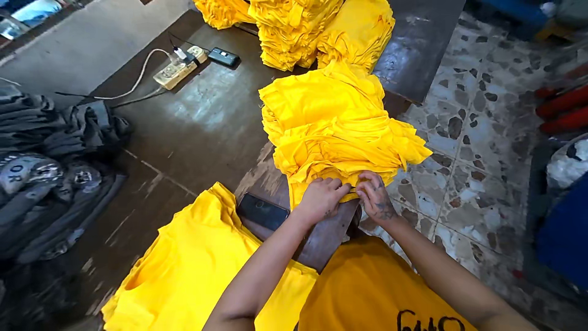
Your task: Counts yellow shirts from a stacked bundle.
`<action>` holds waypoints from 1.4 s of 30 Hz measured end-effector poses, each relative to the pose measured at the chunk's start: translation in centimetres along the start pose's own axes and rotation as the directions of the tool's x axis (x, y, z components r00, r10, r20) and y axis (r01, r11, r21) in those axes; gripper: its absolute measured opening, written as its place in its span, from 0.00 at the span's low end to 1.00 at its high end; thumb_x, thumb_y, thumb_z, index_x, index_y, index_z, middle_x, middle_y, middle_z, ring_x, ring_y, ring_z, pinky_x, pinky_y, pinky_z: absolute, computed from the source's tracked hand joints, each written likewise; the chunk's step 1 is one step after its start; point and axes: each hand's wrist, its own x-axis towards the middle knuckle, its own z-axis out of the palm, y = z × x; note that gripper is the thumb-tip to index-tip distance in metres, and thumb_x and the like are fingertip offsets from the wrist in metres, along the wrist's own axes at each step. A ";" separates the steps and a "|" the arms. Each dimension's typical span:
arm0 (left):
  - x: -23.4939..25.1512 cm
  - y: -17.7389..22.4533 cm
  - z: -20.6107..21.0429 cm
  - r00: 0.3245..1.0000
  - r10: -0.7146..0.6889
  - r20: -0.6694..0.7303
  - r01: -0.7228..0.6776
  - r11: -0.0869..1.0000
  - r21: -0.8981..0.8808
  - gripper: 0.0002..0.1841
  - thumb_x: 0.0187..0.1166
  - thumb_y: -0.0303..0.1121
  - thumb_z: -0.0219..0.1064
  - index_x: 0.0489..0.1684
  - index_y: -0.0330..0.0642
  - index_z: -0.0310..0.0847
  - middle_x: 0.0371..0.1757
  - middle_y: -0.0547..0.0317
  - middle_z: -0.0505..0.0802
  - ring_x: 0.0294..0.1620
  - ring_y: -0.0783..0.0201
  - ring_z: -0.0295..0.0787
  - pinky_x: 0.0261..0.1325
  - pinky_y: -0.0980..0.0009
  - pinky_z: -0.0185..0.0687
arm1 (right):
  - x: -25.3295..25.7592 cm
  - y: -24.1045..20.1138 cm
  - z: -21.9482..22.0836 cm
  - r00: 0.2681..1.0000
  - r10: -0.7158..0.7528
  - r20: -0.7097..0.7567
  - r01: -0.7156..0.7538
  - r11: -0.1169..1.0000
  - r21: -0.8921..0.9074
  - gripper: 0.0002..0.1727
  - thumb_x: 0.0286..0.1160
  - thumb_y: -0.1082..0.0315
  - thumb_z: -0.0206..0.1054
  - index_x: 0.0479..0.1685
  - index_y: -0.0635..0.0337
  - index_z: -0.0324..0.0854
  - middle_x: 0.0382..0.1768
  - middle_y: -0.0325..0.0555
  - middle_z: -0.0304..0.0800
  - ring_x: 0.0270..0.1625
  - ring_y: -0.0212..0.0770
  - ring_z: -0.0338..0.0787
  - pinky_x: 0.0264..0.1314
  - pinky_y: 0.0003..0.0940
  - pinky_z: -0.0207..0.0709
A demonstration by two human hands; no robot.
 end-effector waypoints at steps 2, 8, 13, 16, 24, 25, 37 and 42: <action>0.2 0.0 0.3 1.000 0.002 -0.015 -0.002 1.000 0.015 0.21 0.77 0.21 0.60 0.68 0.42 0.83 0.54 0.40 0.93 0.56 0.38 0.91 0.53 0.42 0.83 | 0.0 0.0 0.2 1.000 -0.015 -0.014 0.014 1.000 -0.008 0.10 0.80 0.71 0.61 0.38 0.67 0.86 0.59 0.68 0.87 0.70 0.69 0.83 0.75 0.58 0.75; -0.3 -2.3 2.9 0.977 -0.144 -0.159 0.132 0.988 -0.084 0.17 0.85 0.35 0.58 0.66 0.42 0.85 0.53 0.43 0.94 0.51 0.42 0.94 0.50 0.43 0.87 | -1.2 -1.5 -0.5 0.994 -0.104 0.038 0.103 0.994 0.029 0.24 0.88 0.56 0.54 0.31 0.65 0.86 0.44 0.62 0.92 0.57 0.61 0.91 0.67 0.53 0.80; -0.5 -4.5 2.8 0.912 -0.409 0.023 0.409 0.909 -0.081 0.16 0.85 0.36 0.61 0.54 0.33 0.88 0.48 0.32 0.93 0.54 0.31 0.91 0.55 0.32 0.80 | -2.8 -3.0 -0.3 0.954 -0.210 0.214 0.194 0.977 0.090 0.19 0.83 0.59 0.61 0.31 0.64 0.90 0.32 0.52 0.93 0.39 0.50 0.95 0.48 0.43 0.88; 0.2 -5.3 0.1 0.917 -0.390 -0.087 0.374 0.914 -0.155 0.13 0.82 0.31 0.62 0.56 0.37 0.88 0.45 0.37 0.94 0.50 0.33 0.93 0.50 0.31 0.81 | -1.0 -4.1 -0.1 0.957 -0.186 0.224 0.170 0.982 0.087 0.11 0.78 0.68 0.64 0.41 0.64 0.92 0.40 0.55 0.94 0.47 0.53 0.95 0.55 0.45 0.88; 1.7 -4.0 -0.5 0.779 -0.380 -0.499 0.289 0.923 -0.252 0.12 0.78 0.28 0.64 0.51 0.33 0.89 0.42 0.43 0.95 0.42 0.43 0.95 0.43 0.41 0.88 | 11.5 2.3 3.8 0.958 -0.146 0.248 0.227 0.913 -0.339 0.16 0.85 0.59 0.62 0.61 0.45 0.91 0.88 0.60 0.65 0.92 0.72 0.54 0.82 0.87 0.37; 1.3 -3.8 0.1 0.814 -0.306 -0.494 0.226 0.950 -0.216 0.11 0.74 0.28 0.65 0.47 0.34 0.90 0.43 0.44 0.94 0.41 0.46 0.95 0.42 0.44 0.89 | 12.9 2.4 3.6 0.947 -0.105 0.304 0.211 0.917 -0.339 0.16 0.86 0.57 0.60 0.62 0.44 0.90 0.89 0.56 0.64 0.93 0.69 0.53 0.83 0.86 0.36; 1.7 -6.3 -3.5 0.868 -0.491 0.080 0.458 0.727 -0.511 0.20 0.94 0.35 0.50 0.63 0.24 0.80 0.57 0.31 0.89 0.63 0.43 0.86 0.72 0.48 0.74 | 9.4 1.6 1.3 0.991 -0.131 -0.030 0.125 0.982 -0.144 0.14 0.79 0.64 0.63 0.52 0.55 0.93 0.77 0.65 0.78 0.84 0.69 0.70 0.84 0.71 0.59; 2.1 -7.5 -3.6 0.876 -0.455 0.157 0.462 0.705 -0.538 0.20 0.95 0.35 0.49 0.61 0.23 0.80 0.56 0.32 0.88 0.60 0.45 0.85 0.70 0.49 0.74 | 5.2 -2.2 0.7 0.987 -0.112 -0.112 0.104 0.992 -0.074 0.11 0.74 0.73 0.64 0.43 0.66 0.92 0.44 0.60 0.94 0.44 0.55 0.96 0.47 0.46 0.90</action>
